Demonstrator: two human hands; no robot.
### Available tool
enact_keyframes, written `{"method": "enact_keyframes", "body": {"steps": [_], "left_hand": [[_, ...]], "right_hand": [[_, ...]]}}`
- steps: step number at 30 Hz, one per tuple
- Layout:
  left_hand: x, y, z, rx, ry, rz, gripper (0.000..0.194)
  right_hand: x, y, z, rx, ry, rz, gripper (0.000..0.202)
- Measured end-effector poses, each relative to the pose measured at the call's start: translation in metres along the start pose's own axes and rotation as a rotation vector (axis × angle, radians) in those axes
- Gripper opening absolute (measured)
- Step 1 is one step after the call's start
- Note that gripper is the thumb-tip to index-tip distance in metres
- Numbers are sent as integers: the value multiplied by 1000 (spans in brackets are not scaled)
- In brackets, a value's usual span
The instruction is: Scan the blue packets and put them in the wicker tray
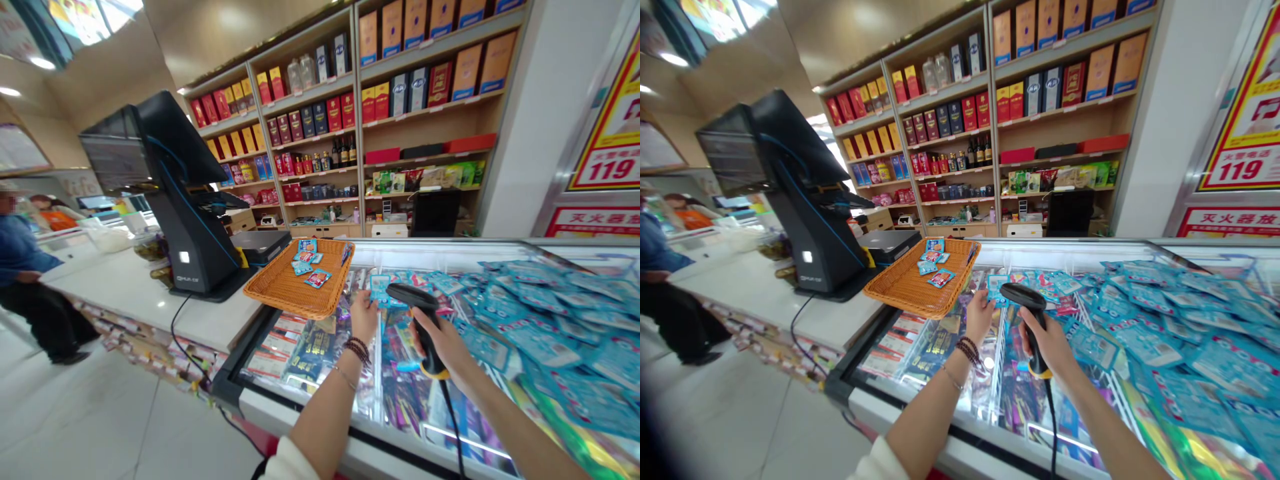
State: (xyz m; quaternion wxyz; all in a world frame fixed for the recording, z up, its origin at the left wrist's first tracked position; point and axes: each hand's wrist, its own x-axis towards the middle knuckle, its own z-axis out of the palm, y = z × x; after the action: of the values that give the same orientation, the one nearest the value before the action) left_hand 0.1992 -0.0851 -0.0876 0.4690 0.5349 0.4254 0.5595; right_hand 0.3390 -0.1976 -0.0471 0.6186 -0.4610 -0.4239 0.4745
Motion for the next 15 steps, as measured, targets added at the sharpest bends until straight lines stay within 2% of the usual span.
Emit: {"method": "enact_keyframes", "body": {"steps": [15], "left_hand": [[2, -5, 0, -16, 12, -15, 24]], "right_hand": [[0, 0, 4, -28, 41, 4, 62]]}}
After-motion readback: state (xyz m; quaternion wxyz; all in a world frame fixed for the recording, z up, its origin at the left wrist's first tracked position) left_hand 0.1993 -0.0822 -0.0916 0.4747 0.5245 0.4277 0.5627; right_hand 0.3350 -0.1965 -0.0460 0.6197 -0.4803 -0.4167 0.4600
